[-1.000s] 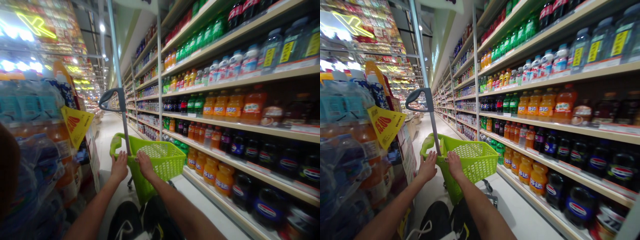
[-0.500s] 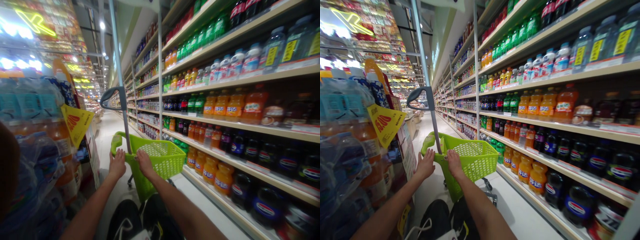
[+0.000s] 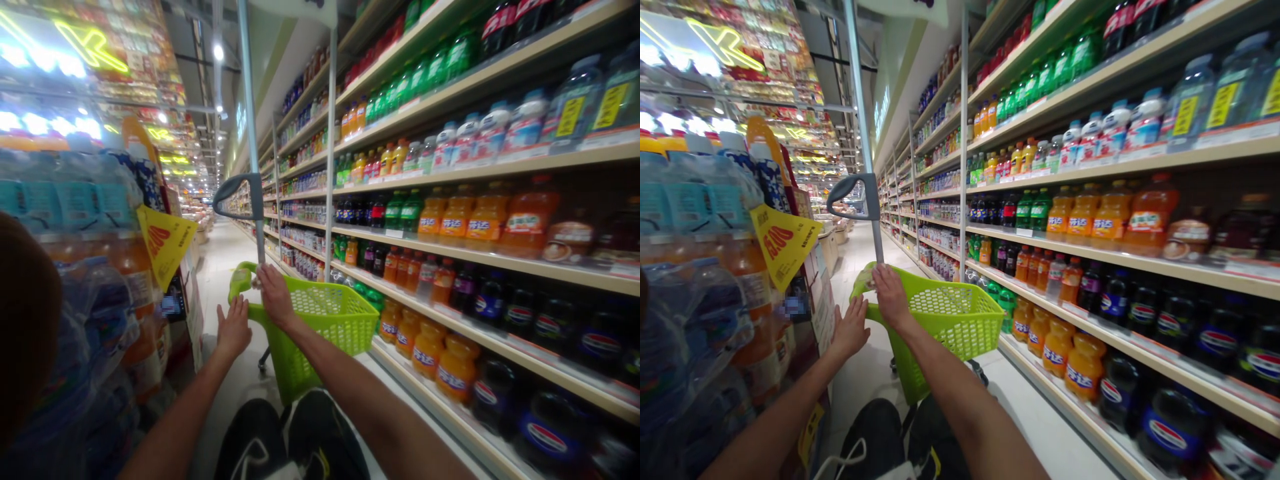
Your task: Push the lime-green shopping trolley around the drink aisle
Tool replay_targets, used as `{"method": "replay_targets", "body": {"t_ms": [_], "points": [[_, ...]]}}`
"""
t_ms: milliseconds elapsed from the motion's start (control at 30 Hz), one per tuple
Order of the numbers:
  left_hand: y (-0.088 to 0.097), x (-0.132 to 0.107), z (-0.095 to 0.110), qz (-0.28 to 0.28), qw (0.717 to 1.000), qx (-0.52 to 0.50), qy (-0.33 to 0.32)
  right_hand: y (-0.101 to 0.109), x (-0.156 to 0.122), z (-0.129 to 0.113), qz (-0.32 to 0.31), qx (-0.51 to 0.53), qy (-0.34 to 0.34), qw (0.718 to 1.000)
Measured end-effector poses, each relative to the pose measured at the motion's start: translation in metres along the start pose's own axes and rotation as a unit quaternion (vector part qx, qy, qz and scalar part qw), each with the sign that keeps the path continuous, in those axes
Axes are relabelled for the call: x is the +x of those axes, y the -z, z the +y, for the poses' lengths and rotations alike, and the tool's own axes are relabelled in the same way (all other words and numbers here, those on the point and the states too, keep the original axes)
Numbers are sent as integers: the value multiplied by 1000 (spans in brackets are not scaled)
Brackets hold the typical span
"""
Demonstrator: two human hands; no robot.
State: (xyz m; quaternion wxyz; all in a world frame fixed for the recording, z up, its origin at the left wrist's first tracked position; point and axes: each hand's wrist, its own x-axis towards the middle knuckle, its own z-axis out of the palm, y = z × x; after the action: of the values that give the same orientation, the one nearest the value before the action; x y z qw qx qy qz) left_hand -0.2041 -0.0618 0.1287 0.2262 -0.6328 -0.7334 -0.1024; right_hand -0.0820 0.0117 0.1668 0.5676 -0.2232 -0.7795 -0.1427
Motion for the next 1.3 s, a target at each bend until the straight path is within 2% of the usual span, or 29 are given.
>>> {"method": "replay_targets", "body": {"t_ms": [67,133,233,333,500,567,633,700,833,933,1167,1300], "points": [[-2,-1,-1,-3,1000,-4,1,11,42,-1,8,-23,34,999],[-3,-1,0,-7,1000,-8,4,20,76,1,-9,-51,57,997],[-2,-1,1,-10,1000,-14,1,24,95,10,-67,-85,102,989],[2,-1,2,-18,1000,-24,1,18,73,19,-128,-97,149,976],[8,-1,3,-26,999,-28,-4,2,-7,29,-185,-91,188,960],[10,-2,3,-25,999,-28,-6,-1,-30,31,-205,-82,195,956],[12,-3,4,-24,999,-28,-7,-2,-39,32,-219,-73,199,953],[12,-3,4,-24,999,-29,-7,-1,-35,31,-216,-63,191,955],[10,-2,4,-16,999,-31,-12,3,-13,28,-155,-57,123,979],[8,-1,3,-7,999,-31,-13,1,-14,25,-128,-53,104,985],[14,8,-5,-25,999,-35,7,-18,-85,25,-130,-24,76,988],[10,12,-9,-52,998,-33,18,-21,-123,25,-163,-37,54,984]]}}
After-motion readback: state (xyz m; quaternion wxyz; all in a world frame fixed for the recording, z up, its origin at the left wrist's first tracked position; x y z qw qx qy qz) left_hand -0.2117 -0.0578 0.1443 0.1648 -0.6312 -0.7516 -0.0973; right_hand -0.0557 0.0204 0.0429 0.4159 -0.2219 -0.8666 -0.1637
